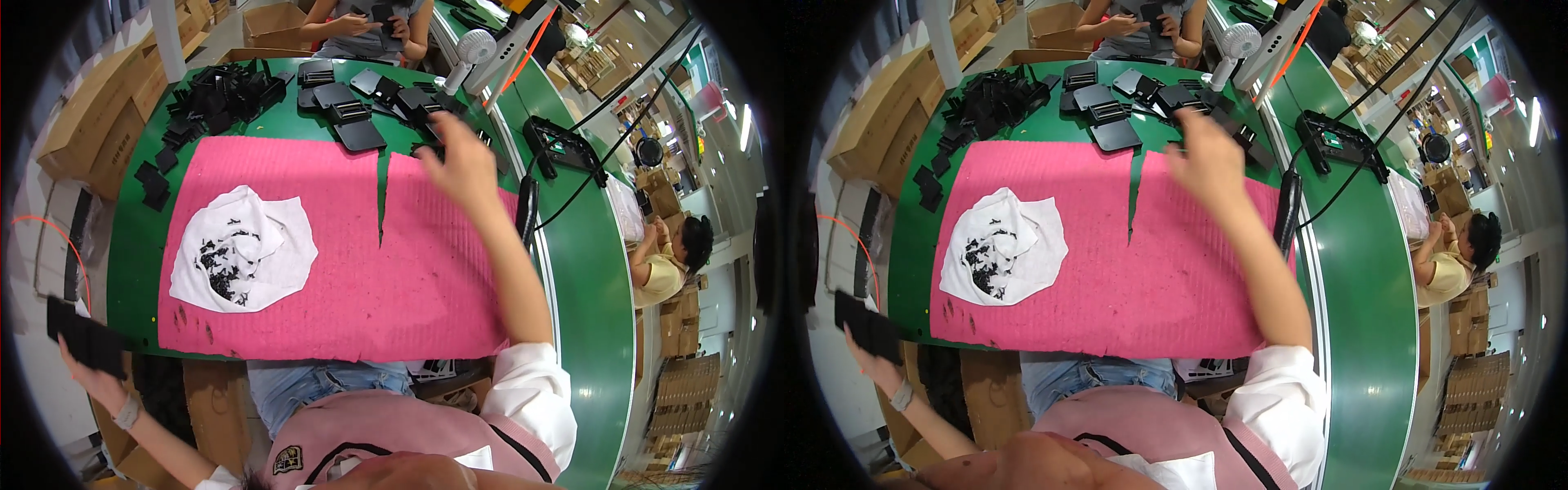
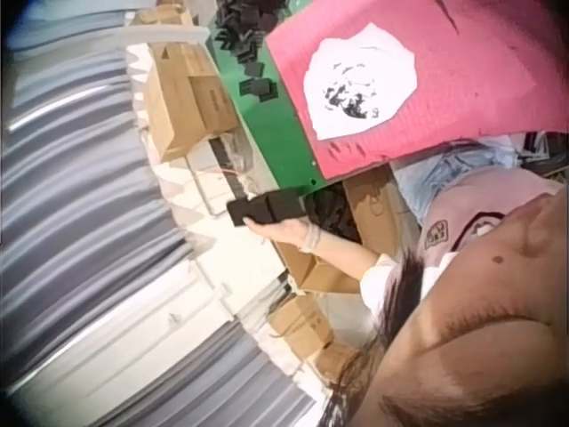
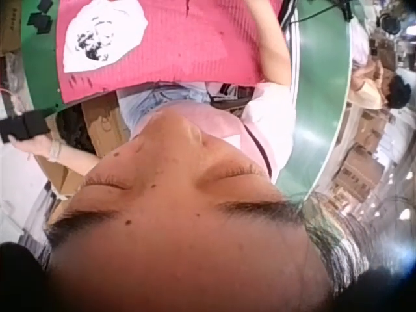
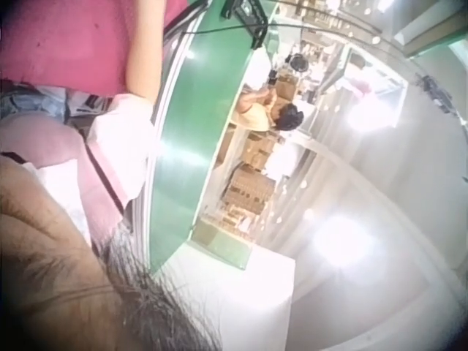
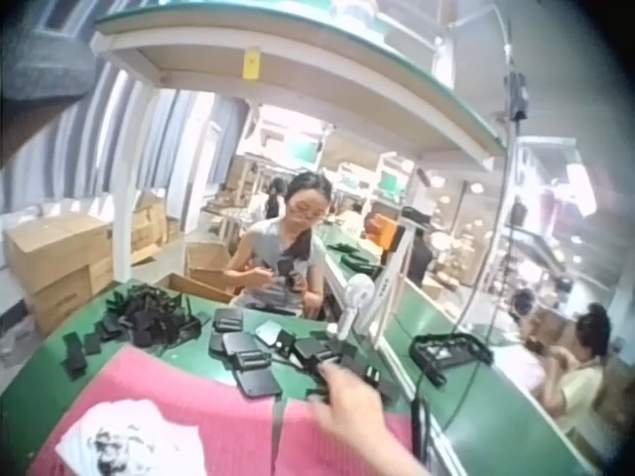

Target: Using an electric screwdriver to fasten screws into black plastic parts on a production line.

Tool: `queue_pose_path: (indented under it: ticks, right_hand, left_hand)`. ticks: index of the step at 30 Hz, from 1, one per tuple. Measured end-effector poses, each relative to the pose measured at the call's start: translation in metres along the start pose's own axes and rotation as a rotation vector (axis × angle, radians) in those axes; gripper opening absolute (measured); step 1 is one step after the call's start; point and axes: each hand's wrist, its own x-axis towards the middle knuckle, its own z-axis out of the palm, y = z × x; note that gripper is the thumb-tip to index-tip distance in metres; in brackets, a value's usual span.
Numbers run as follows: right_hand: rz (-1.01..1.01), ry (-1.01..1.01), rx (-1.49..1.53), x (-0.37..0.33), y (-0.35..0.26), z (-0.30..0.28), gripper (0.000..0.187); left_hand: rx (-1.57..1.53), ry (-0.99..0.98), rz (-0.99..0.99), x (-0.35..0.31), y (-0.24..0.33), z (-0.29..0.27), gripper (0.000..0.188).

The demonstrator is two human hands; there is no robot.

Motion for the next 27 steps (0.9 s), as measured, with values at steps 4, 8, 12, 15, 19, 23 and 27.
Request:
queue_pose_path:
  ticks: [4, 8, 12, 15, 19, 23, 27]
  right_hand:
    - [0.314, -0.239, -0.398, 0.014, 0.134, 0.019, 0.057]
    - [0.496, -0.394, -0.073, 0.011, 0.199, 0.023, 0.071]
    - [0.426, -0.399, 0.037, 0.011, 0.200, 0.024, 0.075]
    - [0.423, -0.397, 0.020, 0.010, 0.190, 0.010, 0.068]
    - [0.615, -0.209, -0.043, 0.023, 0.146, -0.006, 0.063]
    - [0.456, 0.004, 0.697, 0.029, 0.044, -0.015, 0.059]
    - [-0.091, 0.087, 0.530, 0.005, -0.082, -0.018, 0.057]
  left_hand:
    - [-0.061, 0.513, -0.132, 0.063, -0.038, -0.192, 0.041]
    - [-0.083, 0.642, -0.480, 0.032, -0.091, -0.297, 0.057]
    - [0.161, 0.782, -0.649, 0.016, -0.098, -0.300, 0.066]
    - [0.030, 0.453, -0.373, 0.030, -0.072, -0.228, 0.054]
    - [0.049, 0.036, 0.022, 0.032, -0.020, -0.086, 0.034]
    - [0.043, -0.407, 0.062, -0.036, -0.008, 0.098, 0.033]
    - [0.012, -0.979, -0.145, -0.130, -0.025, 0.247, 0.060]
